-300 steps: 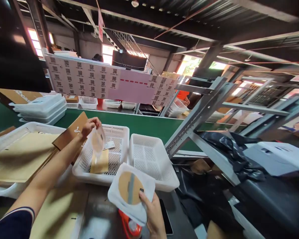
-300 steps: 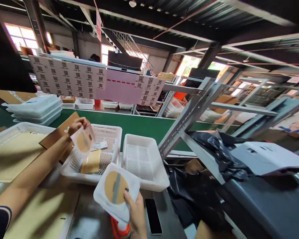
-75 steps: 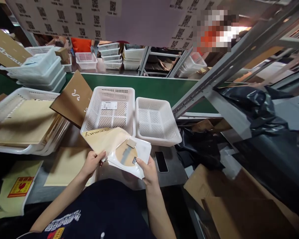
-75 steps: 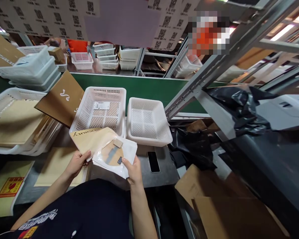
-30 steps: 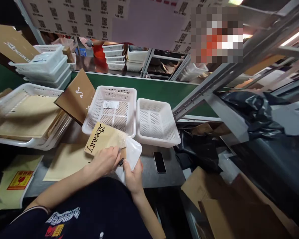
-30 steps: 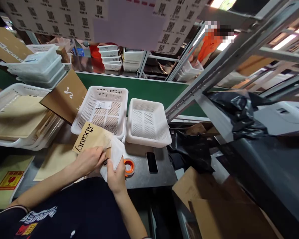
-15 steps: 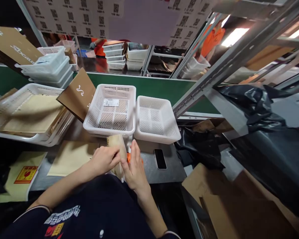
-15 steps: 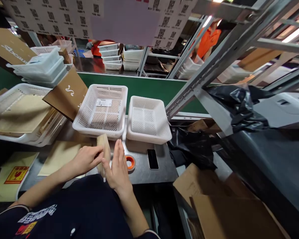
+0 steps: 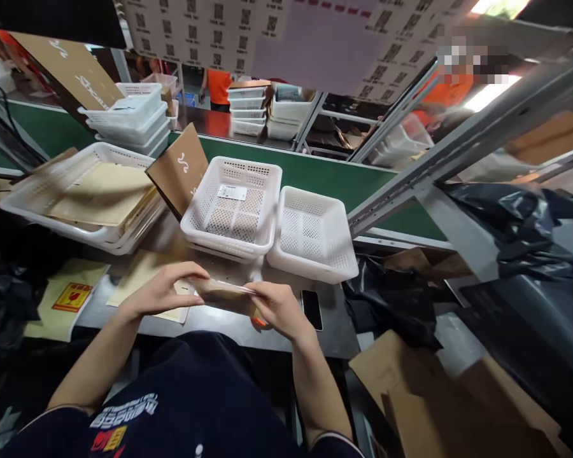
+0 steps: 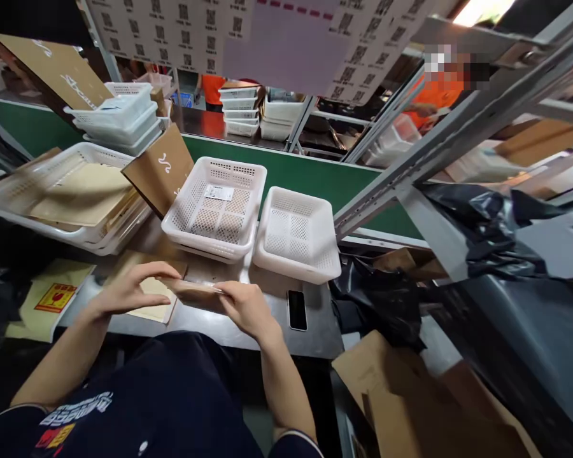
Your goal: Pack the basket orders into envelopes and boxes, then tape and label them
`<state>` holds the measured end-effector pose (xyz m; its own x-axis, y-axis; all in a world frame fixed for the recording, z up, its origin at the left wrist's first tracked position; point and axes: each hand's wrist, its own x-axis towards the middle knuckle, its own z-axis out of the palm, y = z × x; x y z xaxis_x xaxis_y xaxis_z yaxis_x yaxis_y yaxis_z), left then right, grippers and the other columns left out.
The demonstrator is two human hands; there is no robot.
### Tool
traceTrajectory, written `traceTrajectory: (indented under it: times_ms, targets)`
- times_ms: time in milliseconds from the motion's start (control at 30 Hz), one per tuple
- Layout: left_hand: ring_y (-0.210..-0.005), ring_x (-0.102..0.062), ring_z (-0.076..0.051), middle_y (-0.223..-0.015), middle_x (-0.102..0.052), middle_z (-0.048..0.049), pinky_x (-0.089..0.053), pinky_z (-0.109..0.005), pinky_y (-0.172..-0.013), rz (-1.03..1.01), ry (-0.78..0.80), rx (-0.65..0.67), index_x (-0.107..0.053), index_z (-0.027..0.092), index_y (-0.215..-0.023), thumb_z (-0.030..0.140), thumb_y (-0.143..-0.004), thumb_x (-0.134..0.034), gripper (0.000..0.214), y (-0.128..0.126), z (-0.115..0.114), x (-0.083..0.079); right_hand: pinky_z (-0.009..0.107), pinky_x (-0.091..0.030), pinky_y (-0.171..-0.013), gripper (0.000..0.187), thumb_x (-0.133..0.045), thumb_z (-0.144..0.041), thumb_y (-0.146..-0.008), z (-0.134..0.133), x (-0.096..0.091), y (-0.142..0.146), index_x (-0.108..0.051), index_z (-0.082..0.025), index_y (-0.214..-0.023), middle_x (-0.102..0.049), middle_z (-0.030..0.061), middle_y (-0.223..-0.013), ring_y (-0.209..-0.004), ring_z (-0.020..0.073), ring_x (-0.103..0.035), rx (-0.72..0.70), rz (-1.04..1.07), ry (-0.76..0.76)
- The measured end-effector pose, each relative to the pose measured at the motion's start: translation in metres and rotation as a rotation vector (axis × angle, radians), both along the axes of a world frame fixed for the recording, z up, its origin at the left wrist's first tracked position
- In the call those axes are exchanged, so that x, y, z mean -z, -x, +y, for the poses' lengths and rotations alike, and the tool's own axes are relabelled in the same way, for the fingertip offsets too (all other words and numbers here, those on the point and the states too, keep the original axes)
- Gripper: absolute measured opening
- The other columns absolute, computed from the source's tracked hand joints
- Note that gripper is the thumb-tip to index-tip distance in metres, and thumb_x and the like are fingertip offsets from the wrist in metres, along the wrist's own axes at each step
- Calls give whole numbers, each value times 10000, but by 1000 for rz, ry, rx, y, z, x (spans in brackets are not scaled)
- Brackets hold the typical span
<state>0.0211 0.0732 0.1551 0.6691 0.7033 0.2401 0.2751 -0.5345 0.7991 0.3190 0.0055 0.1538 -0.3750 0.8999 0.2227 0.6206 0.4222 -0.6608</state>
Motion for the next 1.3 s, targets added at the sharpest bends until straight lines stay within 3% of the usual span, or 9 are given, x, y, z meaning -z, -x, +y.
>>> traceTrajectory:
  times_ms: [167, 267, 400, 567, 867, 967, 1100, 1200, 1300]
  targets:
    - [-753, -704, -164, -828, -781, -65, -543, -250, -647, -321, 29, -325, -814, 184, -877, 326, -928, -748, 164, 5, -15, 27, 295, -603, -777, 216, -568, -221, -1011, -5, -5, -3, -781, -204, -1044, -822, 52, -956, -814, 196, -771, 34, 45, 15]
    - [-688, -683, -148, -767, -763, -48, -528, -227, -609, -343, 143, -412, -798, 171, -806, 354, -873, -795, 195, -10, -23, 31, 425, -581, -991, 232, -646, -334, -1007, -7, -6, 14, -750, -200, -1165, -812, 95, -1101, -1009, 257, -765, 65, -82, -137]
    - [-671, -699, -159, -762, -776, -47, -565, -236, -626, -333, 363, -343, -795, 162, -829, 431, -837, -807, 269, -22, -31, 35, 457, -512, -1107, 355, -637, -385, -1029, -3, 7, 57, -666, -198, -1330, -783, 111, -1208, -1105, 239, -726, -16, -102, -313]
    - [-758, -738, -191, -859, -812, -67, -586, -257, -694, -251, 406, -306, -819, 163, -902, 431, -855, -772, 277, -17, -37, 44, 328, -530, -806, 180, -580, -278, -1059, 3, 34, 91, -735, -192, -1031, -779, 61, -919, -844, 193, -686, 72, -121, -511]
    - [-667, -697, -172, -726, -773, -55, -546, -255, -626, -210, 362, -384, -792, 165, -759, 347, -851, -765, 205, 8, -58, 82, 339, -528, -808, 276, -459, -185, -1074, -13, 84, 57, -673, -179, -901, -684, 58, -787, -769, 203, -603, -47, -306, -520]
    - [-658, -685, -160, -721, -755, -38, -545, -249, -621, -222, 317, -511, -770, 167, -756, 339, -854, -765, 199, 35, -58, 95, 378, -552, -799, 285, -478, -245, -1056, -29, 114, 19, -679, -195, -862, -697, 80, -781, -756, 223, -630, 138, -242, -346]
    - [-659, -676, -149, -745, -754, -35, -539, -247, -615, -258, 186, -491, -783, 181, -807, 283, -904, -741, 147, 44, -61, 101, 433, -603, -770, 342, -621, -555, -944, -61, 149, 5, -682, -220, -979, -754, 117, -915, -804, 268, -712, 650, 265, 228]
    - [-701, -710, -169, -784, -780, -45, -560, -277, -671, -226, 98, -204, -809, 221, -885, 219, -947, -683, 140, 20, -72, 106, 453, -636, -689, 614, -541, -780, -884, -80, 168, 45, -667, -235, -1137, -778, 113, -941, -781, 284, -762, 724, 788, 826]
    - [-783, -748, -205, -842, -808, -47, -572, -298, -723, -88, 134, 258, -827, 271, -910, 205, -948, -641, 201, -8, -80, 122, 474, -642, -672, 662, -499, -824, -869, -79, 183, 97, -728, -220, -1013, -776, 123, -825, -757, 319, -774, 591, 914, 973]
